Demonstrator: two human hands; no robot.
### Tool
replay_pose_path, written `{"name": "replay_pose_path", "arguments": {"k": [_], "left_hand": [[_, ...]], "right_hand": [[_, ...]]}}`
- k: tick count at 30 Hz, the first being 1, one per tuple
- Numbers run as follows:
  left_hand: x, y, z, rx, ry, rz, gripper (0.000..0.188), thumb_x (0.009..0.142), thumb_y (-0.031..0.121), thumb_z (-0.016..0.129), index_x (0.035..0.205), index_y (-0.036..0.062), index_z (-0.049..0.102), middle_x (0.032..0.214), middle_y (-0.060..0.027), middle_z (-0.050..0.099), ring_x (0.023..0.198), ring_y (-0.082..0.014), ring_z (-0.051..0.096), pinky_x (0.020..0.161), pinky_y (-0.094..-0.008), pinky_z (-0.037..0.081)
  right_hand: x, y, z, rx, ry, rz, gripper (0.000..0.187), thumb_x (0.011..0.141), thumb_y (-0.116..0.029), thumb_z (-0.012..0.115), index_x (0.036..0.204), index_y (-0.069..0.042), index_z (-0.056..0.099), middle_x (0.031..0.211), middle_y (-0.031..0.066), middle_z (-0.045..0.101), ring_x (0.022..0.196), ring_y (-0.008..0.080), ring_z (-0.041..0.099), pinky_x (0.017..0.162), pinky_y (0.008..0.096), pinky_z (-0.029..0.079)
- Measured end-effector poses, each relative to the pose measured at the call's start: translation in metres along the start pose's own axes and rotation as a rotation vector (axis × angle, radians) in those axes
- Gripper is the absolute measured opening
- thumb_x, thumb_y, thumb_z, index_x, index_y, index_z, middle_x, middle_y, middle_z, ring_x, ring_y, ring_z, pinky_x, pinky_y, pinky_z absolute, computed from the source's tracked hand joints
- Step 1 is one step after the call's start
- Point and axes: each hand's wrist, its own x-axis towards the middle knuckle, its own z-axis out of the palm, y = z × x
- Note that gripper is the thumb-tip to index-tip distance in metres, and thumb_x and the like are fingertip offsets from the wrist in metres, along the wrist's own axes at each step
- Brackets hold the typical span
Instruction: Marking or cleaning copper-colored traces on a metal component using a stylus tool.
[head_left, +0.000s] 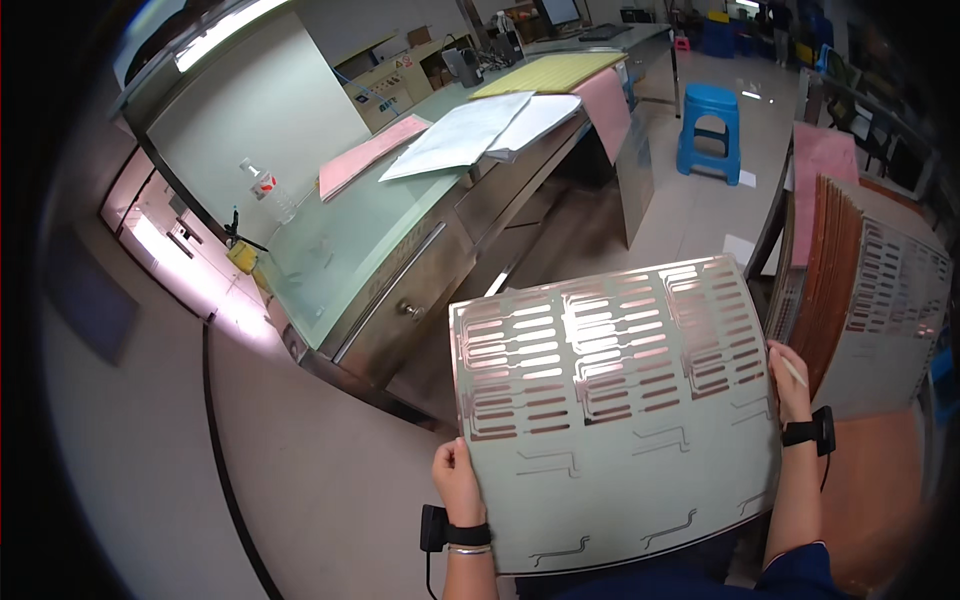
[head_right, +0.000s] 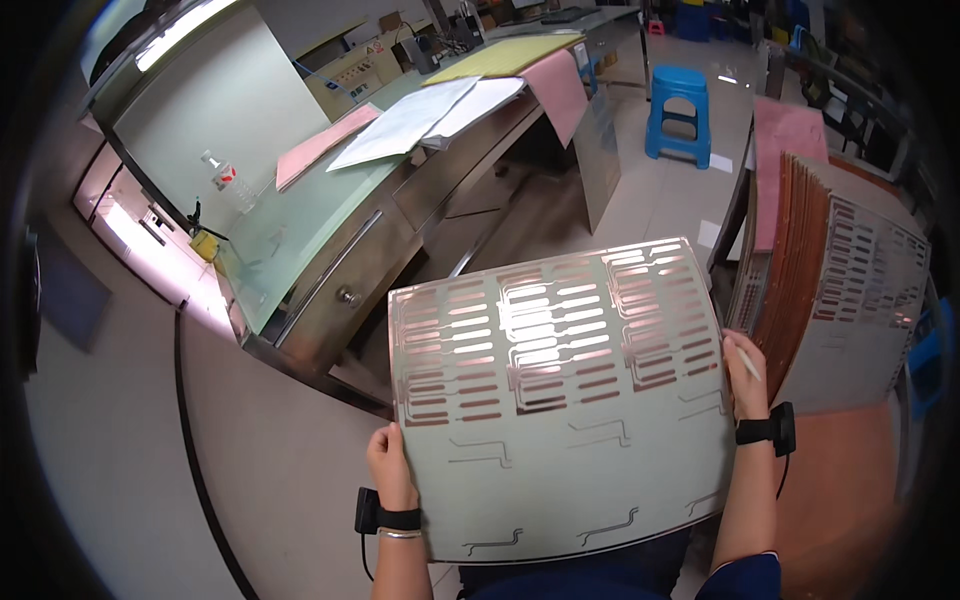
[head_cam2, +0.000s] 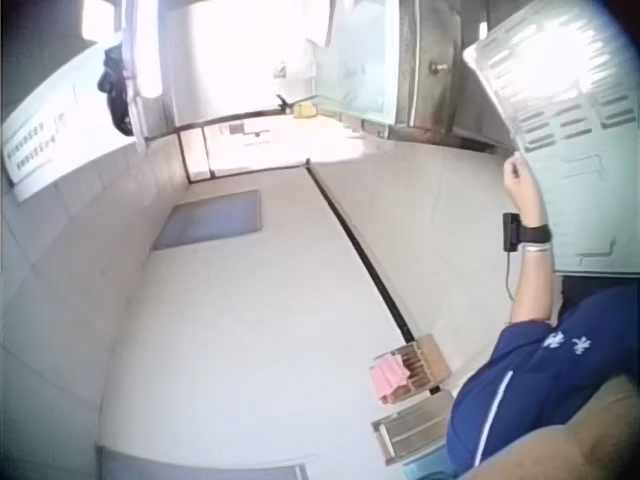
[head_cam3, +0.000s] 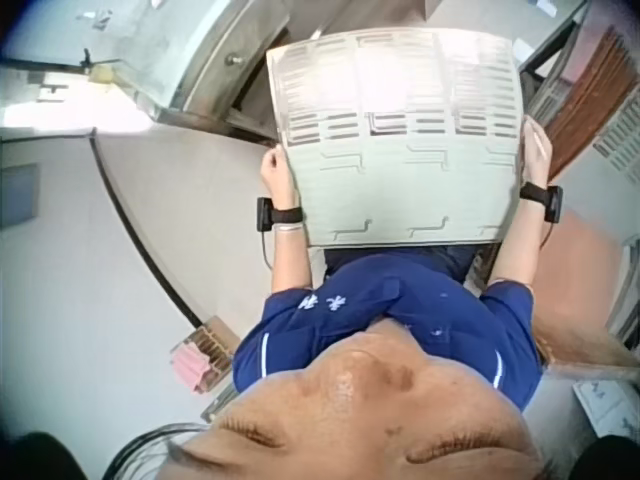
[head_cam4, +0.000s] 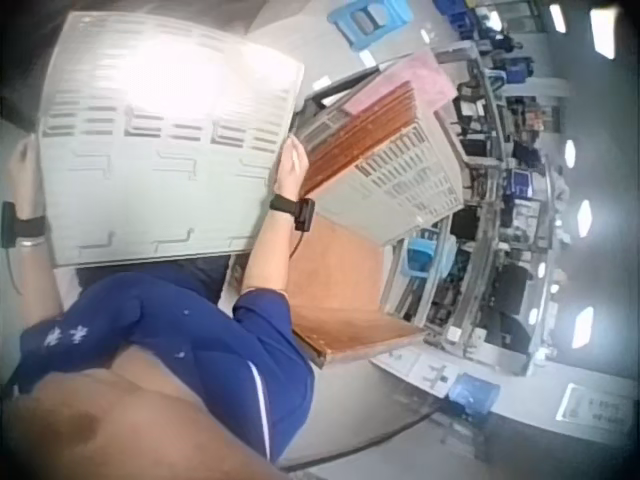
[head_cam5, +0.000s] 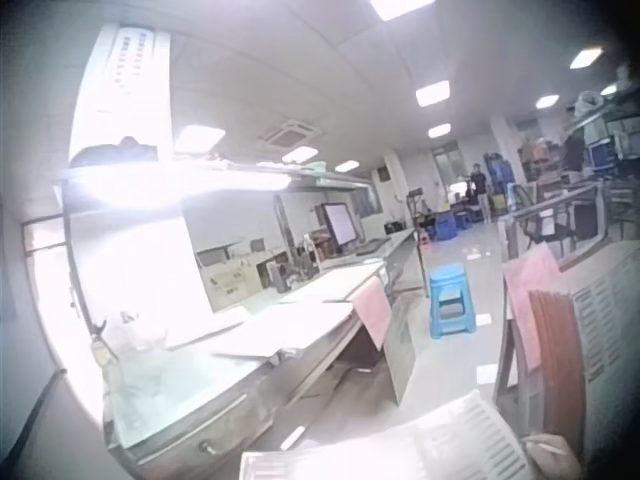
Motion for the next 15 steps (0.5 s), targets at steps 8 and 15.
{"name": "replay_pose_path", "arguments": {"k": [8,15], "left_hand": [[-0.003,0.016,-0.002,-0.201,-0.108,-0.04,0.019,0.098,0.018,0.056,0.088,0.0022,0.059,0.083,-0.0006,0.061,0.076,-0.0075,0.053,0.071,-0.0233,0.045],[0.008,0.04,-0.006,-0.334,-0.236,-0.047,0.016,0.098,0.016,0.055,0.093,0.0018,0.06,0.088,-0.0021,0.064,0.077,-0.0071,0.058,0.07,-0.0217,0.048]], "right_hand": [[-0.019,-0.067,-0.027,0.248,0.066,0.084,0.026,0.098,-0.022,0.056,0.108,0.002,0.061,0.092,0.0043,0.065,0.081,0.0083,0.06,0.073,0.023,0.049],[-0.028,-0.106,-0.039,0.271,0.103,-0.038,0.025,0.098,-0.02,0.055,0.11,0.001,0.062,0.098,0.0047,0.066,0.088,0.0107,0.06,0.081,0.0241,0.047]]}}
